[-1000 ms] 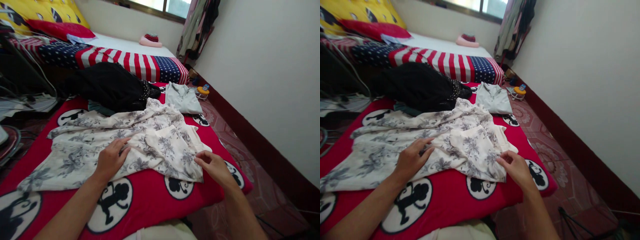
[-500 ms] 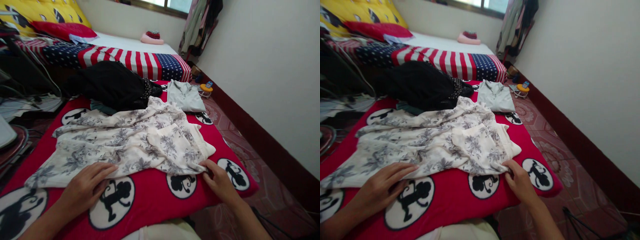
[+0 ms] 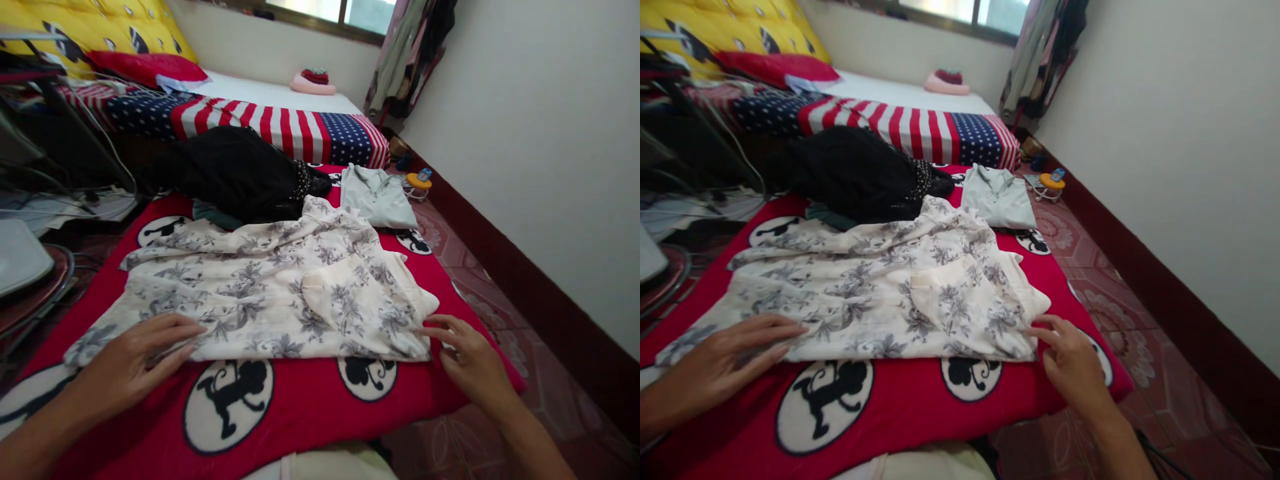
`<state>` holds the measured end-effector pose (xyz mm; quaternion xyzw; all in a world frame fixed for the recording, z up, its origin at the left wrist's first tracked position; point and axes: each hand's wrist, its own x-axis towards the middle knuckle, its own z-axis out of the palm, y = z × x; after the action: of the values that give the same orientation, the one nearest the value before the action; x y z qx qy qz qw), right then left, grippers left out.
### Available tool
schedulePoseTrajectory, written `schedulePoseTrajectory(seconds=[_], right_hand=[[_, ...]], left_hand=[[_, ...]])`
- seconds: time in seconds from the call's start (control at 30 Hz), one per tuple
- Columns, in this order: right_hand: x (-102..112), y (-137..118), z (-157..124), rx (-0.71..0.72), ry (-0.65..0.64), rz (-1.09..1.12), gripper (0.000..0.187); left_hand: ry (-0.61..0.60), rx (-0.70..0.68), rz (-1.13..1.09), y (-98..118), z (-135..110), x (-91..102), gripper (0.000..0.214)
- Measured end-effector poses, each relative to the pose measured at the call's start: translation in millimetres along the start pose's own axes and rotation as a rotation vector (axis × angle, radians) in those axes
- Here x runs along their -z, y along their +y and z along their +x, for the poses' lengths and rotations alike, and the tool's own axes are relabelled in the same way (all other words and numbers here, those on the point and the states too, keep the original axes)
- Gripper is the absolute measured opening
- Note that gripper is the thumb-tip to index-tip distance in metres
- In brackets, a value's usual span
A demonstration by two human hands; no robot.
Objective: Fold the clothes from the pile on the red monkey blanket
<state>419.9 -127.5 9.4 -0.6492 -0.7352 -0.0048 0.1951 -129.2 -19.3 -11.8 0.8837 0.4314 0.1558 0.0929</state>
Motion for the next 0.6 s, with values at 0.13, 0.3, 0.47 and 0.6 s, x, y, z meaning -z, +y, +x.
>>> schedulePoseTrajectory(seconds=[0.13,0.3,0.47,0.6], right_hand=[[-11.1,-22.9,18.4,-0.130,0.179,0.155,0.021],[-43.4,-27.2,30.7,-0.197,-0.017,0.134,0.025],[-48.5,-16.1,42.7,-0.214,0.053,-0.029,0.018],[-49.0,-43.9,58.7,0.072,0.168,0.119,0.023]], left_hand=[[0.089,0.116,-0.007,-7.0,6.3,-6.7,0.035],[0.100,0.134,0.117,-24.0,2.6,-21.5,0.046],[0.122,0.249,0.242,-31.8,-16.7,-27.2,0.051],[0.153,0.376,0.301,-23.8,-26.9,-25.3,0.053]])
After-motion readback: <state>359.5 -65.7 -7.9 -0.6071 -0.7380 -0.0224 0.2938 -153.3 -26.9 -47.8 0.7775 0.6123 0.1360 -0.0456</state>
